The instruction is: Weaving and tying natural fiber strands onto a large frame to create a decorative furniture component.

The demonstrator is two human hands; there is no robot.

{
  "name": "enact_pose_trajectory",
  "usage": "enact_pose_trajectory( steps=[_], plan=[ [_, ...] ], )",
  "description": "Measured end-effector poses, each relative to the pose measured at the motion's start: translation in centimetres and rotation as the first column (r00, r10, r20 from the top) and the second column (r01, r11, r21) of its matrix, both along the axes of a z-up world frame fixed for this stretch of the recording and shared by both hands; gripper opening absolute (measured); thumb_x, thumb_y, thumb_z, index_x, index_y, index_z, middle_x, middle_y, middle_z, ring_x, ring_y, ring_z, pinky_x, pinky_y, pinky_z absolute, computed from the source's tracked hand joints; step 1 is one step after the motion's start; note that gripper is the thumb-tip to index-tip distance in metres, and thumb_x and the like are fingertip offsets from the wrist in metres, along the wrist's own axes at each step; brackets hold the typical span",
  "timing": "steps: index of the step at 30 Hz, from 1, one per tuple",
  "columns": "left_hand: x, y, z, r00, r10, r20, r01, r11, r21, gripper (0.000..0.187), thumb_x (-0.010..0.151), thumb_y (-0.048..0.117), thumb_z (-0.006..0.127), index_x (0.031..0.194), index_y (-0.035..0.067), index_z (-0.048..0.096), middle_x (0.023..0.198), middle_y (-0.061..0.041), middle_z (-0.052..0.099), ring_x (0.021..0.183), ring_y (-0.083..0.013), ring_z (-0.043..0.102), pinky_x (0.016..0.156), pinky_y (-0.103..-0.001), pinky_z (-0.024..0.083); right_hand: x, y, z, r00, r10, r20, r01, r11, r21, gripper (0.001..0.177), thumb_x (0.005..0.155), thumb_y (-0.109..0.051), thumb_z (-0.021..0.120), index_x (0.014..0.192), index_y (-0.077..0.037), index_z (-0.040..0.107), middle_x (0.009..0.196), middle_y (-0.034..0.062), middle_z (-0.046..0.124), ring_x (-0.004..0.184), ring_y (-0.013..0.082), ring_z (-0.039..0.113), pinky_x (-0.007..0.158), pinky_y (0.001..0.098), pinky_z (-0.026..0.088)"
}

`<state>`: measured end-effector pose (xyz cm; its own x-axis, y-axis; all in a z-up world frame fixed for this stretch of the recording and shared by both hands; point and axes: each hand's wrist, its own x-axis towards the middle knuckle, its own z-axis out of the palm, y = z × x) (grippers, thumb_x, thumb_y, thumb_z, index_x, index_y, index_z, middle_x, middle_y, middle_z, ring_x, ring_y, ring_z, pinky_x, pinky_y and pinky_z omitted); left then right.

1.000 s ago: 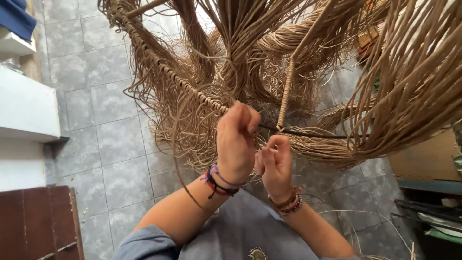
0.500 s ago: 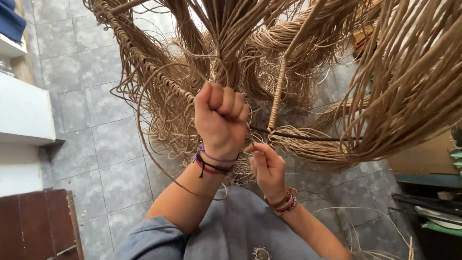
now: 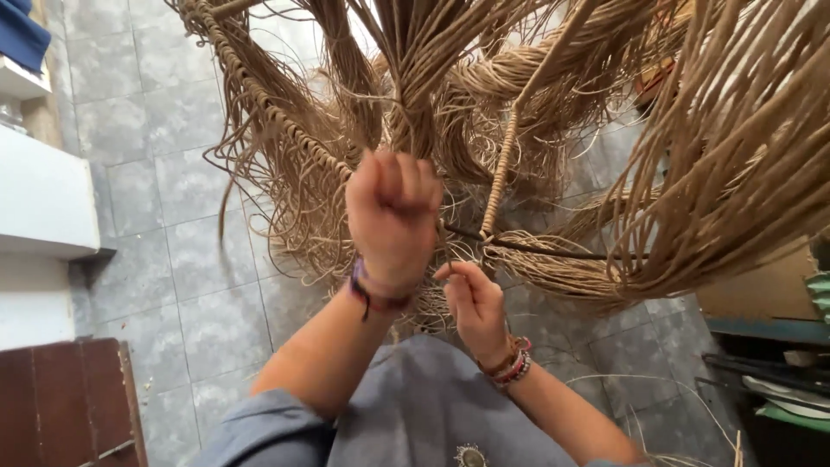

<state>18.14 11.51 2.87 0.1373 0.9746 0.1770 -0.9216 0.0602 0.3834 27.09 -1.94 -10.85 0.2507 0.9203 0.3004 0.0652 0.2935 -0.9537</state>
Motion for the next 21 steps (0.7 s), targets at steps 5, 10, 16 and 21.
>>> enact_pose_trajectory(
  steps=[5, 10, 16, 21],
  plan=[
    [-4.3, -6.6, -3.1, 0.89, 0.282, -0.36, -0.118, 0.902, 0.415, 0.049, 0.103, 0.024, 0.041, 0.055, 0.012, 0.041, 0.05, -0.009, 0.053, 0.064, -0.0331, 0.06, 0.061, -0.033, 0.043, -0.7, 0.2, 6.0, 0.959, 0.101, 0.265, -0.092, 0.995, -0.048, 0.023, 0.103, -0.006, 0.048, 0.108, 0.005, 0.068, 0.067, 0.0123, 0.062, 0.058, 0.0239, 0.061, 0.057, 0.0327, 0.053],
    [-4.9, -8.0, -3.6, 0.931, 0.0, -0.366, 0.075, 0.979, 0.19, 0.048, 0.101, 0.024, 0.045, 0.054, 0.013, 0.039, 0.045, -0.007, 0.044, 0.052, -0.0179, 0.043, 0.051, -0.029, 0.037, 0.7, -0.6, 5.9, 0.457, -0.045, 0.888, -0.136, 0.984, 0.119, 0.015, 0.095, -0.007, 0.063, 0.105, 0.004, 0.064, 0.081, 0.0222, 0.064, 0.07, 0.0409, 0.064, 0.065, 0.0505, 0.052],
    [-4.9, -7.8, -7.1, 0.965, -0.048, -0.258, 0.096, 0.979, 0.177, 0.047, 0.097, 0.019, 0.048, 0.053, 0.013, 0.033, 0.044, -0.005, 0.032, 0.047, -0.0218, 0.031, 0.048, -0.031, 0.028, 2.3, 3.3, 12.5, 0.142, -0.37, 0.918, -0.017, 0.926, 0.376, 0.031, 0.109, -0.032, 0.048, 0.122, -0.013, 0.068, 0.124, 0.0064, 0.066, 0.126, 0.0259, 0.061, 0.112, 0.0552, 0.03],
    [-7.1, -7.9, -7.4, 0.816, 0.019, -0.577, 0.28, 0.861, 0.425, 0.045, 0.101, 0.018, 0.049, 0.058, 0.012, 0.04, 0.055, -0.004, 0.034, 0.054, -0.0192, 0.033, 0.052, -0.033, 0.026, 2.7, 4.7, 10.4, 0.109, -0.217, 0.97, 0.06, 0.976, 0.211, 0.015, 0.091, -0.026, 0.076, 0.094, -0.014, 0.067, 0.083, -0.0012, 0.058, 0.108, 0.0187, 0.062, 0.11, 0.0585, 0.033]
  ],
)
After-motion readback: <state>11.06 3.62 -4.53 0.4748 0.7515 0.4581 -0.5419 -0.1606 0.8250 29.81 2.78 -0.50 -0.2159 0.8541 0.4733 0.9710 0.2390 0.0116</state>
